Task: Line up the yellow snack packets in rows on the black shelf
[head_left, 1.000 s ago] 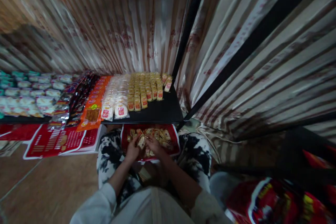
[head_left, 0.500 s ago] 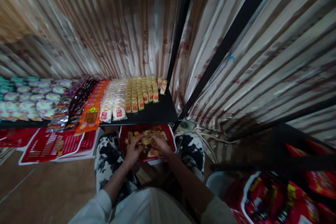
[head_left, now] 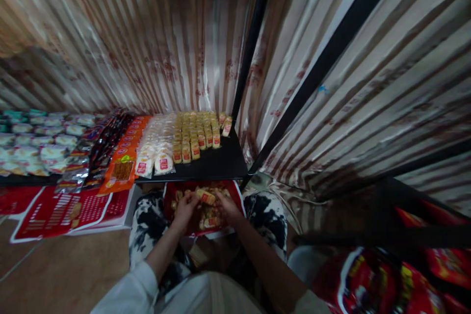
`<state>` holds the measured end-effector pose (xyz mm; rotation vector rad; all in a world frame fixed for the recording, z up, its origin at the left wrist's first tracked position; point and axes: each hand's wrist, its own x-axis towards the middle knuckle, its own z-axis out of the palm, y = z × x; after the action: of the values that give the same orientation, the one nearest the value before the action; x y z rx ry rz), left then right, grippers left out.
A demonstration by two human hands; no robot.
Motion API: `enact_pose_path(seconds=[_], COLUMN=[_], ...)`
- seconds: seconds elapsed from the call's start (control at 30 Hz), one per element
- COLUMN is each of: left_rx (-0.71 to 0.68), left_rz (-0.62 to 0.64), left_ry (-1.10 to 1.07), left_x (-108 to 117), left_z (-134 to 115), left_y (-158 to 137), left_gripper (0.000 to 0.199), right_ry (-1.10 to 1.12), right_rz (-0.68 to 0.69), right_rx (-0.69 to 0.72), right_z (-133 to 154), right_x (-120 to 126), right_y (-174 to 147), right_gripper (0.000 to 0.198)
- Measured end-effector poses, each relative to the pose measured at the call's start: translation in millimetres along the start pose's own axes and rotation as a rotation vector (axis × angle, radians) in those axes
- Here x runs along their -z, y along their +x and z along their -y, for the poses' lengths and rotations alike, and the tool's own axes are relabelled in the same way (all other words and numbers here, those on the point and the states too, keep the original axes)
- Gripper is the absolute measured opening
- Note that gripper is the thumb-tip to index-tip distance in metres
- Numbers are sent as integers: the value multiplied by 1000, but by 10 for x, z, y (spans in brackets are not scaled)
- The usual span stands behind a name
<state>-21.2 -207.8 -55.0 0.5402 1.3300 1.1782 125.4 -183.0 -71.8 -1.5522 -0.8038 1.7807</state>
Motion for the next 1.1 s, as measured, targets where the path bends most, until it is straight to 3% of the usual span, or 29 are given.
enact_pose_path(seconds=[0.13, 0.27, 0.4, 0.53, 0.67, 0.77, 0.9, 1.0, 1.1], left_rx=[105, 105, 124, 166, 170, 137, -48, -213, -281], left_rz=[-9, -20, 7, 91, 133, 13, -105, -92, -56], left_ry=[-280, -490, -608, -641, -553, -346, -28, 120, 147], left_x=[-42, -108, -233, -381, -519, -600, -668, -699, -723], left_z=[-33, -66, -68, -87, -158, -208, -239, -246, -259], left_y=[47, 112, 144, 181, 288, 408, 599, 749, 883], left_gripper=[7, 12, 14, 12, 10, 14, 20, 26, 33], right_ry=[11, 91, 178, 180, 58, -109, -360, -469, -534], right_rz=[-26, -59, -23, -103, -119, -174, -311, -355, -349], right_rx=[128, 324, 435, 502, 580, 651, 732, 768, 794], right_z=[44, 107, 176, 293, 547, 782, 1027, 1139, 1223], right_x=[35, -8, -137, -211, -170, -106, -58, -80, -129], right_y=[16, 0, 6, 74, 204, 381, 692, 900, 1046], right_gripper=[44, 45, 42, 35, 32, 33, 32, 31, 31])
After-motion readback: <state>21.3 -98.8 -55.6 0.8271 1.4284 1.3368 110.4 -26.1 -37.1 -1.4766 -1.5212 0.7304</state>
